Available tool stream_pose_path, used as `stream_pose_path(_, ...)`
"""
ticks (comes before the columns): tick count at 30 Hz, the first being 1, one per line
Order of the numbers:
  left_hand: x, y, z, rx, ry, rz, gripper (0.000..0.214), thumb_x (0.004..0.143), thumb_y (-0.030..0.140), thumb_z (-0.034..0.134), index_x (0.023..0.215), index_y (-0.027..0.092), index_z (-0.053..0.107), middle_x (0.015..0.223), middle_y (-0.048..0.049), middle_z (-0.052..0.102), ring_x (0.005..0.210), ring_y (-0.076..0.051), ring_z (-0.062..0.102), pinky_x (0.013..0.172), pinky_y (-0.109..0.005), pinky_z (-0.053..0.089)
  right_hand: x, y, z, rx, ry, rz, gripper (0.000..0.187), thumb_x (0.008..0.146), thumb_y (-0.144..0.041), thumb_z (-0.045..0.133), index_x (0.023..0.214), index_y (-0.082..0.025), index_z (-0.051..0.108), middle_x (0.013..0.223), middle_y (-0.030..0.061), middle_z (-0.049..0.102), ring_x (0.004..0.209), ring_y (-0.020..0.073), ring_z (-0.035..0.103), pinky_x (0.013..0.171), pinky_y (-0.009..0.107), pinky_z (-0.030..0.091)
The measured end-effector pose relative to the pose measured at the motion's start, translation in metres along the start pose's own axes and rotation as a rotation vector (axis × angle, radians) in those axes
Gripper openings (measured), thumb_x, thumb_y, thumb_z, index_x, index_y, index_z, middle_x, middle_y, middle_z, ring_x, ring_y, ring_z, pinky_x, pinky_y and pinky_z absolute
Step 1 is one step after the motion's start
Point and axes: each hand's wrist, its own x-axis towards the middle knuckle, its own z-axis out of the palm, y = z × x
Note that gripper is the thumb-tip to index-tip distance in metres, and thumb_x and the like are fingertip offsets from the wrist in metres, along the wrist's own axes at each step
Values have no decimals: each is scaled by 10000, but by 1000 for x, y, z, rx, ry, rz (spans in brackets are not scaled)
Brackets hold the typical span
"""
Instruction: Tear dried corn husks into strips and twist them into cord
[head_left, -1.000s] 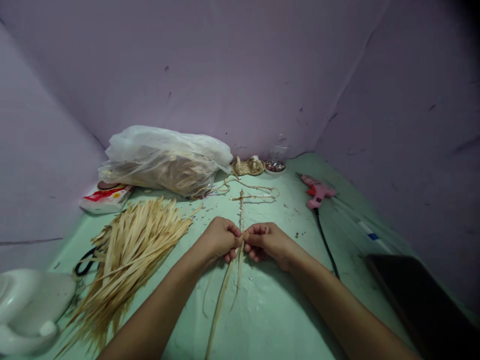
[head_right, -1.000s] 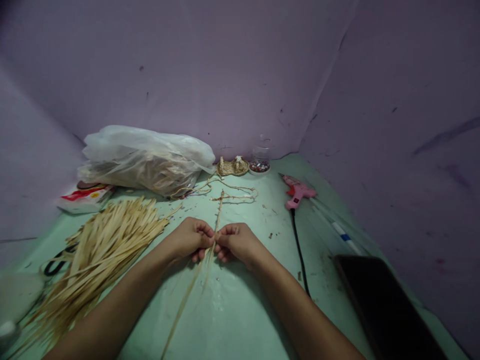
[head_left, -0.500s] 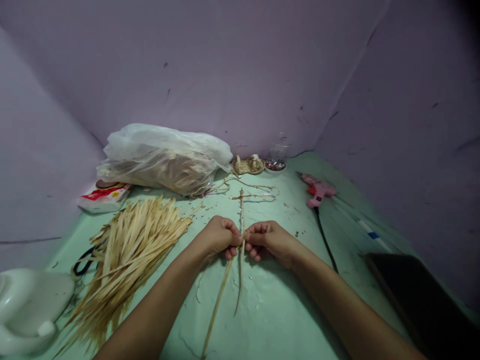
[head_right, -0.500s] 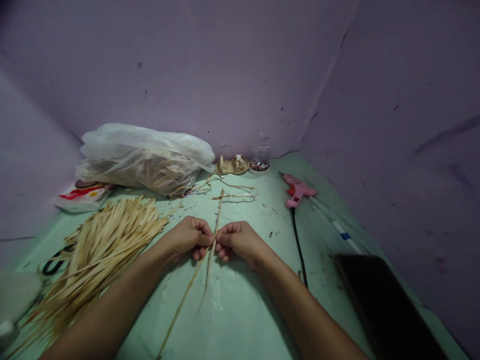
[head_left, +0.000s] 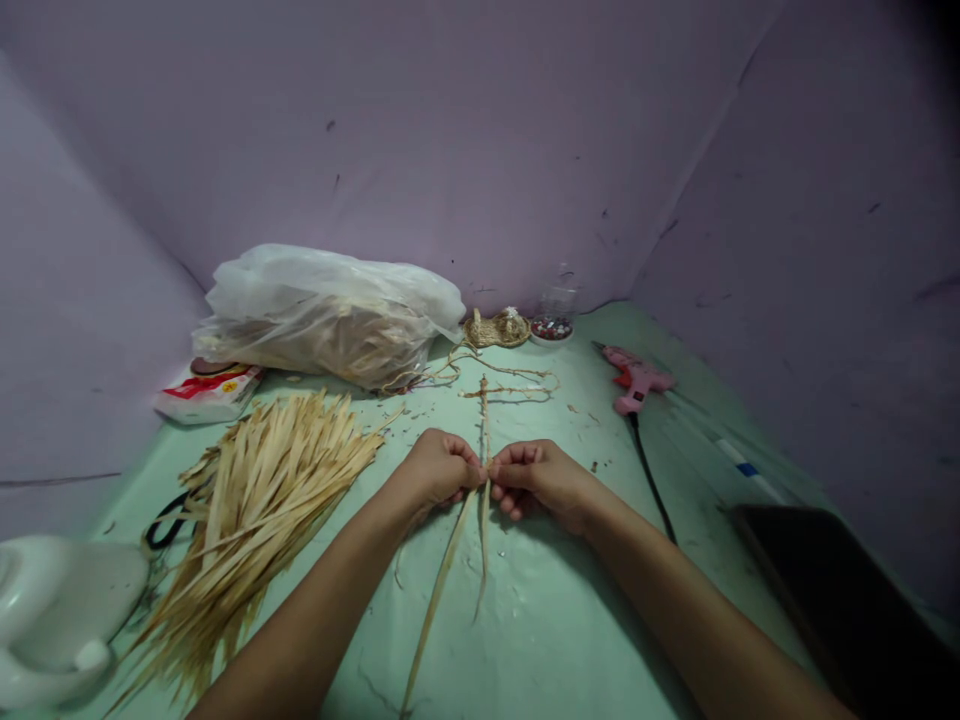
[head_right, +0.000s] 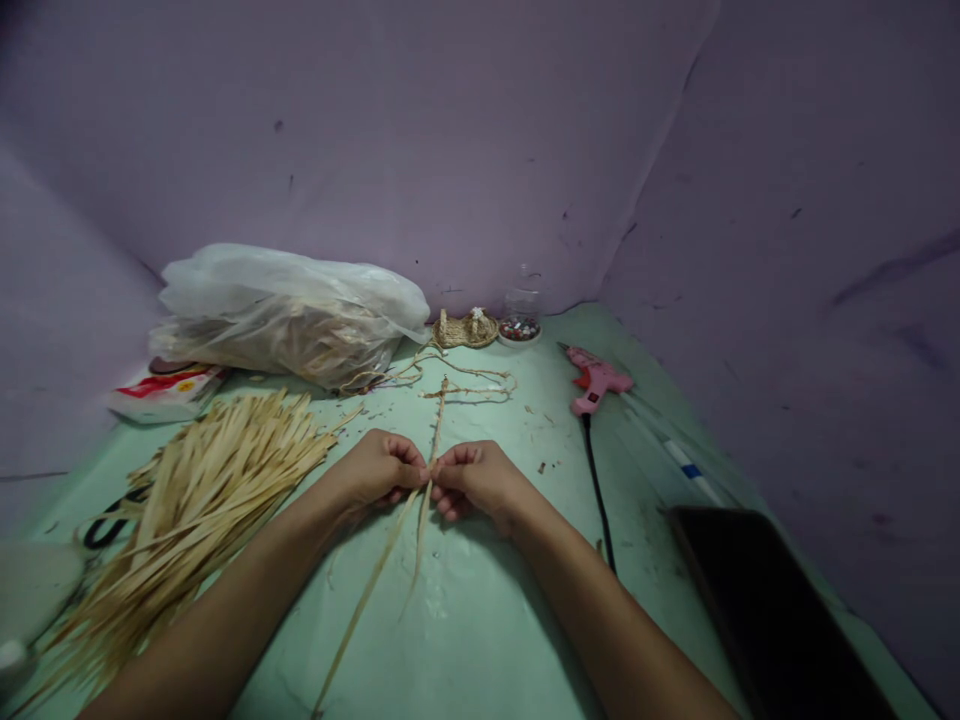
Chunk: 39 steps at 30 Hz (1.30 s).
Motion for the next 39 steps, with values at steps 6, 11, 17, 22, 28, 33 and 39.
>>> stream_pose_path(6,2,-4,-1,108,-14,80,23,551,136,541,571,133,553,371,55,411,340,-60,338,372,-200,232,-1,-2,2,-5,20,2,122,699,-44,529,598,-110,549,455,-7,563,337,60,484,348,163,411)
stream_pose_path(11,5,-8,-2,139,-20,104,60,523,150,550,578,131,564,398,51,424,373,-65,338,394,-211,241,-1,-2,1,-1,10,2,108,706,-61,532,612,-110,552,464,-5,566,344,59,483,361,169,415)
stream_pose_path(17,4,-6,-9,165,-48,114,84,536,182,556,595,127,581,417,53,415,397,-66,323,414,-212,229,-1,-1,1,-7,9,-2,107,701,-72,550,604,-116,543,459,-11,562,344,57,482,358,165,414)
stream_pose_path(22,0,-1,-28,477,130,174,105,566,176,549,593,146,646,531,-15,546,497,-115,443,498,-236,304,-1,-1,1,-16,16,5,125,714,-74,541,597,-117,535,464,-8,565,337,58,482,352,168,415)
stream_pose_path(28,-11,8,-44,901,444,99,157,572,131,533,630,170,674,709,-127,657,719,-237,577,589,-282,332,0,1,0,-10,-3,-2,124,705,-95,575,592,-120,532,478,-7,571,348,54,482,357,164,413)
stream_pose_path(33,-8,8,-34,759,387,195,172,630,201,543,694,150,695,713,-112,661,717,-218,574,615,-275,359,-1,0,1,-4,0,-3,119,708,-102,588,602,-121,537,473,-9,564,347,57,480,359,171,414)
stream_pose_path(39,-3,1,-13,405,9,194,172,605,224,559,637,113,686,494,11,519,474,-102,419,489,-224,310,-2,-2,2,-8,9,2,133,733,-63,524,612,-113,542,471,-10,562,338,54,480,358,166,413)
